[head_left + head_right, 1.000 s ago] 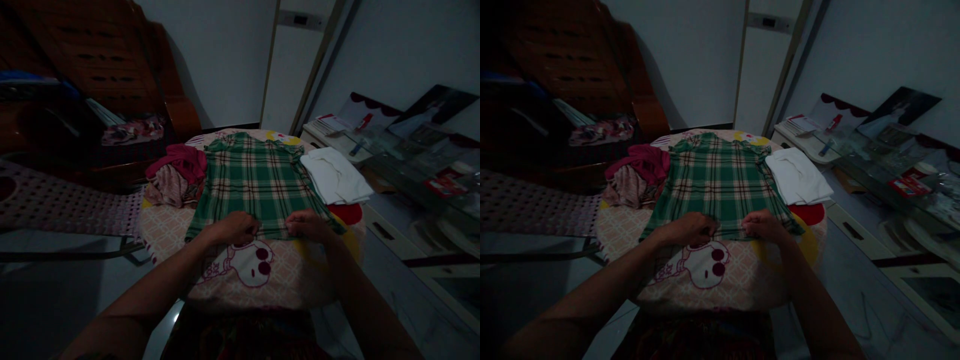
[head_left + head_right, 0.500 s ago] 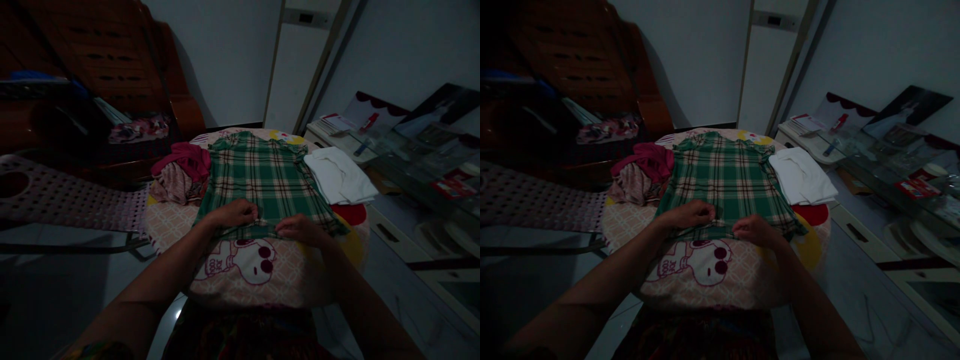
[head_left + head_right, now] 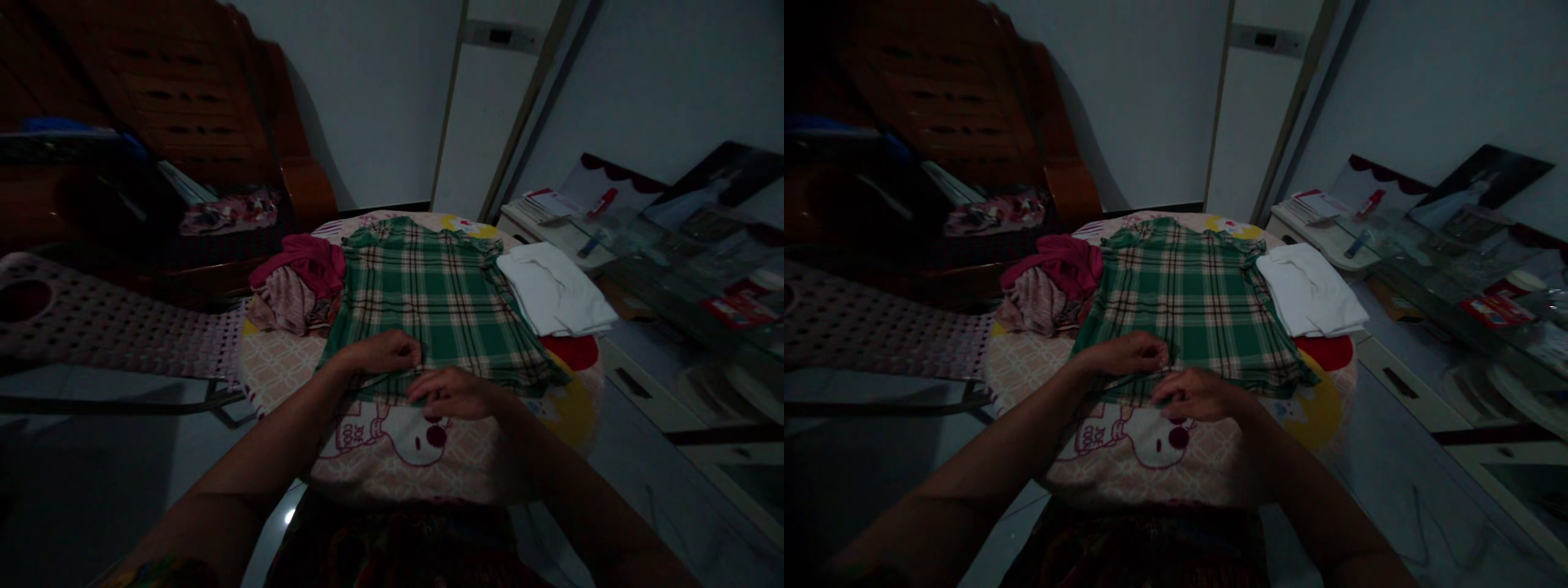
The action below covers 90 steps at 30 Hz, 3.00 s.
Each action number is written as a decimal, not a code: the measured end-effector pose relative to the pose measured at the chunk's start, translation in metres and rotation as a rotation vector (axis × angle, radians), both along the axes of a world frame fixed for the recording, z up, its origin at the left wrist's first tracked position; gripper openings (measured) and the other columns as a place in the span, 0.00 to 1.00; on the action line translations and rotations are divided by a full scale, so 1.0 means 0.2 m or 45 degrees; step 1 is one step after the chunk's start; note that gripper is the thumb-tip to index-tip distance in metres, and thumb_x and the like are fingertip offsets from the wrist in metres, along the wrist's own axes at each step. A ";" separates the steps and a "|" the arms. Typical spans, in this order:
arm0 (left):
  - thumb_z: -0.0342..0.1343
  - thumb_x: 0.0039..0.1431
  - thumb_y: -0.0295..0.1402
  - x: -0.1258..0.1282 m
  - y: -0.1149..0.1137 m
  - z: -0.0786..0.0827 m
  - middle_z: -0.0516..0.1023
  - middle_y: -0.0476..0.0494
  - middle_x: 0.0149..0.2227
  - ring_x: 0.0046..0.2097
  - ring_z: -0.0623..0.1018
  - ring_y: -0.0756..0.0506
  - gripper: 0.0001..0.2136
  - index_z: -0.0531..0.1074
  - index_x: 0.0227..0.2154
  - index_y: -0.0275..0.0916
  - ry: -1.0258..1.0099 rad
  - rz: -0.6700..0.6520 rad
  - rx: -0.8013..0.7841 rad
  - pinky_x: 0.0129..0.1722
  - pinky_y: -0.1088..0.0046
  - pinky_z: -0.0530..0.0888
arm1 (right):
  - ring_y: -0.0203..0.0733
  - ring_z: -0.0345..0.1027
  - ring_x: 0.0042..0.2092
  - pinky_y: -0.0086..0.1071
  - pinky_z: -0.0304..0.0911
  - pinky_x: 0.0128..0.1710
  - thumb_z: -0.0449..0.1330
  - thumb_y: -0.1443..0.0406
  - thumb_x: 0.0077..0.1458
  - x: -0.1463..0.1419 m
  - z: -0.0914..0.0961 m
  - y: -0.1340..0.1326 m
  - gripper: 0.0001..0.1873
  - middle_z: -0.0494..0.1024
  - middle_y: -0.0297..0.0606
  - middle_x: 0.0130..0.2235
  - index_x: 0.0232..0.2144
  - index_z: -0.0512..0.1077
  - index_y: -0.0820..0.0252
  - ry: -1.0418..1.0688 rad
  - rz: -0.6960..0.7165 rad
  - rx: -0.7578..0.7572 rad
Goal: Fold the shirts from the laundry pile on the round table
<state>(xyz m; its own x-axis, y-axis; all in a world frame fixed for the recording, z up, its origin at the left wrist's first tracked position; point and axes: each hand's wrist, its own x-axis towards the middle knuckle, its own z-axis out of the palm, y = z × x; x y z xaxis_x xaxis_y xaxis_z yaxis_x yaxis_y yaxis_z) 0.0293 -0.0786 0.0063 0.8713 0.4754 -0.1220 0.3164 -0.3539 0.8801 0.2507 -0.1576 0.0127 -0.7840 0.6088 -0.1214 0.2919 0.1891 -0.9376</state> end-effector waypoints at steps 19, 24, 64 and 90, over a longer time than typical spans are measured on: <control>0.51 0.59 0.41 -0.50 0.02 0.12 0.77 0.47 0.23 0.27 0.77 0.46 0.13 0.72 0.25 0.39 0.582 0.710 0.390 0.30 0.73 0.67 | 0.40 0.69 0.34 0.31 0.60 0.35 0.63 0.70 0.48 0.58 0.02 -0.06 0.03 0.76 0.37 0.32 0.29 0.74 0.59 -0.691 -0.632 0.635; 0.53 0.58 0.42 -0.60 -0.01 0.11 0.78 0.46 0.23 0.29 0.77 0.45 0.14 0.73 0.22 0.40 0.726 0.800 0.485 0.29 0.73 0.64 | 0.42 0.67 0.36 0.33 0.58 0.37 0.58 0.72 0.52 0.55 -0.04 -0.08 0.06 0.74 0.39 0.33 0.28 0.72 0.59 -0.851 -0.600 0.849; 0.52 0.55 0.41 -0.58 -0.12 0.05 0.82 0.44 0.33 0.37 0.77 0.43 0.14 0.77 0.35 0.38 0.547 0.765 0.481 0.34 0.72 0.69 | 0.46 0.70 0.43 0.37 0.64 0.45 0.56 0.71 0.57 0.54 -0.15 -0.14 0.10 0.78 0.44 0.40 0.37 0.77 0.60 -0.783 -0.726 1.071; 0.53 0.51 0.41 -0.66 -0.13 0.04 0.84 0.46 0.39 0.41 0.80 0.40 0.16 0.78 0.39 0.40 0.466 0.807 0.379 0.41 0.71 0.73 | 0.41 0.64 0.33 0.32 0.55 0.35 0.53 0.71 0.53 0.46 -0.02 -0.21 0.08 0.73 0.40 0.29 0.25 0.70 0.60 -0.842 -0.605 1.073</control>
